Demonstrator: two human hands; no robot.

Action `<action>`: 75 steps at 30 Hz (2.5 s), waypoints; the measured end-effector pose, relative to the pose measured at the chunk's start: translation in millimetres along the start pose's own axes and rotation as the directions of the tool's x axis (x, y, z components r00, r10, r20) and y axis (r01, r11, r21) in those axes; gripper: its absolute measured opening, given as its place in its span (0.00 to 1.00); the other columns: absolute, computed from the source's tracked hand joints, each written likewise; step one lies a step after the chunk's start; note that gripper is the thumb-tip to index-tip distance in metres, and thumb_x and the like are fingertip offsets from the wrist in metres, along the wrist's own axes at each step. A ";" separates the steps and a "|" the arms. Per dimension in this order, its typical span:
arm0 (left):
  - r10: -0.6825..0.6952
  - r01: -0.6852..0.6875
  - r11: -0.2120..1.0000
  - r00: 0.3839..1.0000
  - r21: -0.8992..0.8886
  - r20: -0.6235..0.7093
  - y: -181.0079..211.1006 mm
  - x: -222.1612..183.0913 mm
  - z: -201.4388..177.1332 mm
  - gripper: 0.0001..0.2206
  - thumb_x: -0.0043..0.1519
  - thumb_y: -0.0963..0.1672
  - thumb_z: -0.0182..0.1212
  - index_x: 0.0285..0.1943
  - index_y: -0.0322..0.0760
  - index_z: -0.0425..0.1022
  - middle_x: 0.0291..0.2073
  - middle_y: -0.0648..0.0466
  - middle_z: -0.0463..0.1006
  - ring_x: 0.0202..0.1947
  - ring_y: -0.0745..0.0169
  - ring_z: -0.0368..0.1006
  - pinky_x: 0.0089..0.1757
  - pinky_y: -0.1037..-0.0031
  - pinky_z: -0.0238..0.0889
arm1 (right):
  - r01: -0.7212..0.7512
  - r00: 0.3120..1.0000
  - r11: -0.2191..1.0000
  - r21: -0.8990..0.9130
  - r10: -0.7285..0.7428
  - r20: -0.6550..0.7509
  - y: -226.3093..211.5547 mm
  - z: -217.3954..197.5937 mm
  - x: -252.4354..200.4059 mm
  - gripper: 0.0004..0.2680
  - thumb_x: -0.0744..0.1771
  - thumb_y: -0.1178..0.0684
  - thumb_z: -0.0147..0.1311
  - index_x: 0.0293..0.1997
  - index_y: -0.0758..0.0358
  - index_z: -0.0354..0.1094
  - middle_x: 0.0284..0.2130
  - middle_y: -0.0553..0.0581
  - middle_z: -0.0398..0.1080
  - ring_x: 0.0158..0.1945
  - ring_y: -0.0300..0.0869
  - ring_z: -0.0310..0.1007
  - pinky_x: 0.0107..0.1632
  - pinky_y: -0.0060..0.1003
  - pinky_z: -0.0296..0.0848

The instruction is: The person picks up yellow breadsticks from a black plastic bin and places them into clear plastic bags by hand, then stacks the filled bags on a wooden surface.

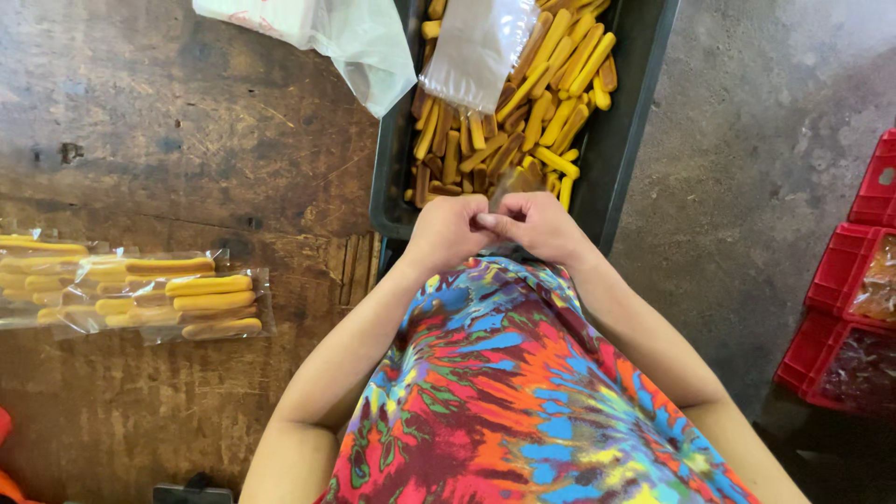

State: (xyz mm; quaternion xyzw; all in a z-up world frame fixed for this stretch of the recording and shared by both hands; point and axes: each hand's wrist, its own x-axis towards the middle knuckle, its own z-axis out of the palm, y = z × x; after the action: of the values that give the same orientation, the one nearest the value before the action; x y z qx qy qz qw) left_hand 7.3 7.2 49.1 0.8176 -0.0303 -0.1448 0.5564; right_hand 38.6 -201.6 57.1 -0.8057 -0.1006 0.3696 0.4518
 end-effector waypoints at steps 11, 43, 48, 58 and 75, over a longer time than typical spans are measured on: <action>0.194 -0.140 0.967 0.947 0.213 -0.258 19.7 -0.9 8.9 0.07 0.59 0.39 0.61 0.37 0.47 0.82 0.45 0.57 0.81 0.38 0.53 0.80 0.41 0.65 0.73 | 0.134 0.856 0.926 -0.352 -0.287 -0.429 14.2 -46.7 53.7 0.08 0.63 0.58 0.62 0.38 0.66 0.65 0.37 0.59 0.69 0.43 0.47 0.71 0.47 0.37 0.72; 0.029 0.026 0.991 0.919 0.132 -0.393 -30.9 13.5 37.7 0.31 0.52 0.37 0.58 0.71 0.34 0.66 0.68 0.47 0.67 0.56 0.41 0.73 0.52 0.61 0.70 | 0.153 0.820 0.984 0.096 -0.072 -0.567 16.5 12.6 -11.9 0.10 0.67 0.54 0.66 0.39 0.68 0.66 0.30 0.49 0.71 0.32 0.31 0.69 0.36 0.27 0.72; 0.322 -0.257 0.895 0.938 0.365 -0.129 -16.6 -8.5 51.3 0.35 0.54 0.35 0.56 0.76 0.31 0.57 0.72 0.41 0.64 0.60 0.44 0.73 0.53 0.63 0.70 | 0.106 0.755 0.993 0.043 -0.052 -0.654 39.1 32.6 11.9 0.11 0.67 0.53 0.66 0.38 0.68 0.65 0.28 0.49 0.71 0.31 0.31 0.70 0.35 0.28 0.72; 0.046 -0.032 0.999 0.876 0.036 -0.480 -2.4 -34.9 14.0 0.33 0.56 0.34 0.52 0.76 0.37 0.60 0.71 0.47 0.66 0.61 0.45 0.74 0.46 0.70 0.73 | 0.036 0.826 0.987 0.157 0.059 -0.560 137.4 7.1 94.4 0.07 0.68 0.53 0.62 0.41 0.64 0.70 0.30 0.52 0.75 0.33 0.34 0.74 0.39 0.28 0.73; 0.131 -0.094 0.991 0.757 0.092 -0.640 16.2 -71.9 -0.5 0.29 0.60 0.33 0.52 0.75 0.33 0.66 0.70 0.50 0.66 0.63 0.54 0.73 0.54 0.71 0.71 | -0.359 0.776 0.911 -0.205 0.168 -0.608 217.8 9.0 184.7 0.11 0.61 0.50 0.67 0.34 0.61 0.65 0.30 0.60 0.74 0.37 0.54 0.74 0.43 0.46 0.72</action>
State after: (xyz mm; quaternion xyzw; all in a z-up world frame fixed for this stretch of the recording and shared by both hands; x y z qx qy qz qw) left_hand -59.4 16.7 78.8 0.8290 0.1096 0.1790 0.5184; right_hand 125.4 -228.6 -213.7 -0.9458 0.0998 0.1474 0.2716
